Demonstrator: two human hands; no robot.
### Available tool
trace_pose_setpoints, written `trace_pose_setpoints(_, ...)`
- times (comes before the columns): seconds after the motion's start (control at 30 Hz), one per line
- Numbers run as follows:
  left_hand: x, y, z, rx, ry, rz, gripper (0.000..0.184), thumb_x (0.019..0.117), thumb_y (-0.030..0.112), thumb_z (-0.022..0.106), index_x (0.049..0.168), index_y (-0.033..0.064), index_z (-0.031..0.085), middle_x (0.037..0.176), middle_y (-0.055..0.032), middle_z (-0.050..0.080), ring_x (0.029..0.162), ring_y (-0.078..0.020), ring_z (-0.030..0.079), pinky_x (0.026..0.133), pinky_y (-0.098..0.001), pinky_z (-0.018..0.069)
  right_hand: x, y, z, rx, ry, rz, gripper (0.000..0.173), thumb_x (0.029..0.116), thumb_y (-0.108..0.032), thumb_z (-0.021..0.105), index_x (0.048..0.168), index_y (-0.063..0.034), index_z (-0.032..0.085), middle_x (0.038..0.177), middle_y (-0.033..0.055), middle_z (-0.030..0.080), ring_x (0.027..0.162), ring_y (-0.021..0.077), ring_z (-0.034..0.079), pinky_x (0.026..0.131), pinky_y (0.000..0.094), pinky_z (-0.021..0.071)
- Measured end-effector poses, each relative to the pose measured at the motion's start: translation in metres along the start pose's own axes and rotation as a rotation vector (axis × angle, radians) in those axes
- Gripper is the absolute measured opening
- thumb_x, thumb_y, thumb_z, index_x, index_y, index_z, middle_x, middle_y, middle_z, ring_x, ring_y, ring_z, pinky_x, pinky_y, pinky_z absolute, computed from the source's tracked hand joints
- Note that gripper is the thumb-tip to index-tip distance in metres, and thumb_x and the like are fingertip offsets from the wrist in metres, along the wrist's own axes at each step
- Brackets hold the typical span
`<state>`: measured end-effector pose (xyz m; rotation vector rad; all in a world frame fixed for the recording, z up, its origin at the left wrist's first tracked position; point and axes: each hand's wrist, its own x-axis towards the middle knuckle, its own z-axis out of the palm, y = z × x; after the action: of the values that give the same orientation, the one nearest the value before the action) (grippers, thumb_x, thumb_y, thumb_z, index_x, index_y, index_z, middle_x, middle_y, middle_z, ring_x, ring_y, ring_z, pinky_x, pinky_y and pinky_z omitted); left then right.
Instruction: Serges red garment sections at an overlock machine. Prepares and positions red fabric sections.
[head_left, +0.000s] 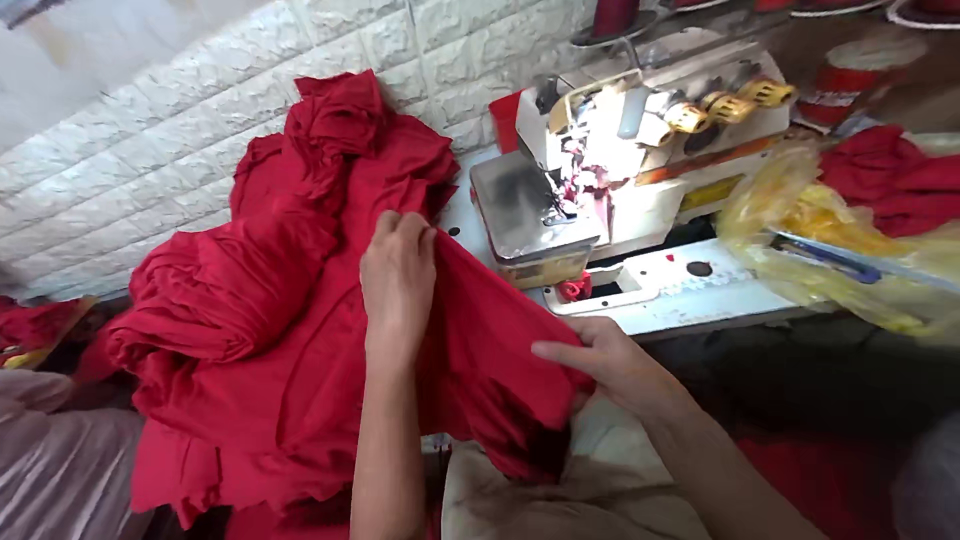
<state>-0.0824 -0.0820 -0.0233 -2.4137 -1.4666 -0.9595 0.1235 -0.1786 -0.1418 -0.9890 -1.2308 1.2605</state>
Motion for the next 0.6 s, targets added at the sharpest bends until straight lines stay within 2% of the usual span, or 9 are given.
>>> trace_pose_setpoints(0.1,0.012,-0.015,0.052,0.04,-0.046,-0.208,0.025,0.1032,0.015,0.056,0.11,-0.005,0.069,0.114,-0.0255,0.065,0.101,-0.0433,0.066,0.086,-0.0599,0.053,-0.001,0.011,0.003,0.336,0.136,0.057,0.012,0.0973,-0.013,0.063,0.099,-0.0042,0.071,0.087,0.0029,0.074,0.079,0.0084,0.071,0.075,0.0258,0.0602)
trace_pose_setpoints(0.17,0.012,-0.021,0.073,0.067,-0.094,-0.268,0.027,0.1045,0.016,0.055,0.112,-0.0061,0.068,0.118,-0.0275,0.065,0.105,-0.0465,0.066,0.088,-0.0628,0.052,-0.006,0.013,0.005,0.523,0.172,0.104,0.017,0.0995,-0.012,0.057,0.111,-0.0025,0.067,0.093,0.0051,0.074,0.085,0.0103,0.072,0.081,0.0274,0.0609)
trace_pose_setpoints(0.23,0.012,-0.023,0.08,0.098,-0.091,-0.307,0.028,0.1053,0.017,0.053,0.112,-0.0048,0.068,0.118,-0.0266,0.066,0.104,-0.0463,0.067,0.085,-0.063,0.0526,-0.012,0.014,0.007,0.67,0.217,0.16,0.02,0.0996,-0.012,0.055,0.116,-0.0037,0.063,0.096,0.0074,0.075,0.087,0.0123,0.074,0.081,0.0286,0.0622)
trace_pose_setpoints(0.3,0.015,-0.022,0.073,0.05,0.013,-0.315,0.029,0.1054,0.018,0.051,0.113,-0.0048,0.067,0.115,-0.0264,0.067,0.102,-0.0446,0.068,0.084,-0.0622,0.0525,-0.017,0.015,0.009,0.757,0.251,0.179,0.022,0.0975,-0.01,0.056,0.119,-0.0042,0.06,0.098,0.0094,0.074,0.088,0.0142,0.074,0.08,0.0309,0.0625)
trace_pose_setpoints(0.37,0.018,-0.02,0.062,0.01,0.214,-0.25,0.029,0.105,0.018,0.05,0.112,-0.0042,0.068,0.109,-0.0242,0.068,0.099,-0.0392,0.069,0.083,-0.056,0.0535,-0.02,0.016,0.009,0.805,0.254,0.167,0.021,0.0959,-0.01,0.059,0.116,-0.0053,0.061,0.099,0.0096,0.074,0.088,0.0147,0.074,0.08,0.0321,0.0631)
trace_pose_setpoints(0.47,0.033,-0.021,0.053,0.025,0.444,-0.167,0.027,0.1051,0.016,0.05,0.109,-0.0032,0.069,0.103,-0.0211,0.069,0.097,-0.0324,0.068,0.082,-0.0445,0.0532,-0.019,0.016,0.008,0.796,0.237,0.11,0.017,0.0999,-0.015,0.059,0.112,-0.0046,0.065,0.1,0.0094,0.075,0.09,0.0142,0.074,0.081,0.0312,0.0626)
trace_pose_setpoints(0.5,0.039,-0.022,0.053,0.031,0.44,-0.157,0.027,0.1052,0.015,0.049,0.108,-0.0035,0.068,0.103,-0.0214,0.068,0.097,-0.0325,0.068,0.083,-0.0436,0.053,-0.018,0.011,0.009,0.782,0.26,0.113,0.016,0.1023,-0.012,0.054,0.11,-0.0034,0.066,0.098,0.0091,0.075,0.09,0.0136,0.074,0.081,0.0302,0.0624)
trace_pose_setpoints(0.53,0.043,-0.024,0.052,0.006,0.335,-0.165,0.028,0.105,0.014,0.049,0.112,-0.0059,0.067,0.109,-0.0248,0.068,0.102,-0.0364,0.068,0.086,-0.0477,0.0532,-0.015,0.003,0.012,0.773,0.295,0.132,0.018,0.1053,-0.007,0.047,0.106,-0.0019,0.064,0.096,0.009,0.074,0.089,0.0134,0.074,0.081,0.0292,0.0621)
trace_pose_setpoints(0.6,0.044,-0.028,0.049,-0.122,-0.064,-0.209,0.034,0.1023,0.01,0.054,0.129,-0.0104,0.057,0.132,-0.0322,0.057,0.118,-0.046,0.061,0.099,-0.0599,0.0489,-0.01,-0.003,0.014,0.754,0.303,0.15,0.022,0.1066,-0.003,0.041,0.102,-0.0015,0.063,0.092,0.0081,0.074,0.085,0.0123,0.073,0.078,0.0269,0.0609)
